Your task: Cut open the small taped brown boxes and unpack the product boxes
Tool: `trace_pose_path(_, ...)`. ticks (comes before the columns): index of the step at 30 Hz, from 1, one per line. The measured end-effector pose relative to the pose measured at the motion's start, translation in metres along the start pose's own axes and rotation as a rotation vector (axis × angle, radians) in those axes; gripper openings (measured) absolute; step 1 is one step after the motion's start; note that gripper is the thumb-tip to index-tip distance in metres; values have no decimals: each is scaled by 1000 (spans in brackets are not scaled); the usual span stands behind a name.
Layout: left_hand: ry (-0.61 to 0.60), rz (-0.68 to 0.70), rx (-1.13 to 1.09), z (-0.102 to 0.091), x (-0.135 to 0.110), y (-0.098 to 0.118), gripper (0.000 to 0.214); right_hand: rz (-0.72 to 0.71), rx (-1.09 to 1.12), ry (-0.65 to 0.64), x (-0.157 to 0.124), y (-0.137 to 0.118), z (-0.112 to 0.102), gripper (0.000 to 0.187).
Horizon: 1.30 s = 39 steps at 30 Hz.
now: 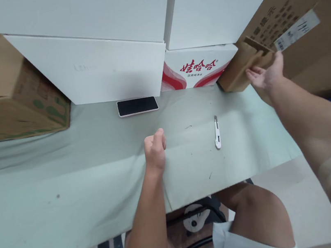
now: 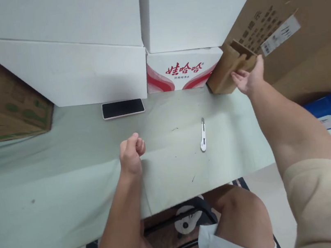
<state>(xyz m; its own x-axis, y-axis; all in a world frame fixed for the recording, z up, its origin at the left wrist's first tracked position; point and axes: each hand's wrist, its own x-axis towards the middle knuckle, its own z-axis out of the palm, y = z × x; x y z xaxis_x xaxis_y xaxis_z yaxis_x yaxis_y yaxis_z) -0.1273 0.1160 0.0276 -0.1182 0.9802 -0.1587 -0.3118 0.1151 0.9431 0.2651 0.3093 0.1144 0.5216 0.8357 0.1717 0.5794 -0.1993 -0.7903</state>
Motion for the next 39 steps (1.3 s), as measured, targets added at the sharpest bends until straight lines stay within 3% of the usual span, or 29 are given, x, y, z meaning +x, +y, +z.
trace_pose_path(3, 0, 0, 5, 0, 0, 3, 52, 216, 120, -106, -5, -4, 18, 73)
trace_pose_path(7, -12, 2, 7, -4, -2, 5, 54, 393, 162, -82, -33, 6, 27, 49)
trace_pose_path(10, -3, 19, -19, -8, -5, 2, 56, 442, 165, -116, -66, 7, 30, 41)
trace_pose_path(13, 11, 30, -39, -11, -10, -1, 58, 382, 131, -237, -107, -8, 40, 23)
trace_pose_path(15, 19, 33, -59, -15, -14, 0, 60, 281, 108, -337, -136, -27, 54, 9)
trace_pose_path(17, 24, 39, -95, -19, -19, 2, 59, 153, 94, -448, -166, -50, 74, 22)
trace_pose_path(22, 31, 67, -126, -38, -30, 13, 53, -205, 74, -698, -242, -121, 146, 22)
trace_pose_path(25, 65, 94, -153, -51, -35, 17, 52, -454, 5, -733, -286, -173, 192, 10)
trace_pose_path(27, 93, 96, -180, -59, -37, 20, 52, -726, -118, -719, -311, -207, 222, 23)
trace_pose_path(30, 133, 69, -230, -70, -39, 25, 50, -1148, -139, -658, -338, -250, 267, 27)
trace_pose_path(32, 155, 53, -252, -77, -41, 28, 50, -1328, -149, -648, -347, -267, 298, 38)
trace_pose_path(36, 186, 38, -318, -85, -45, 36, 48, -1418, -207, -664, -355, -277, 348, 59)
trace_pose_path(39, 209, 8, -421, -88, -47, 43, 43, -1418, -243, -650, -361, -278, 363, 64)
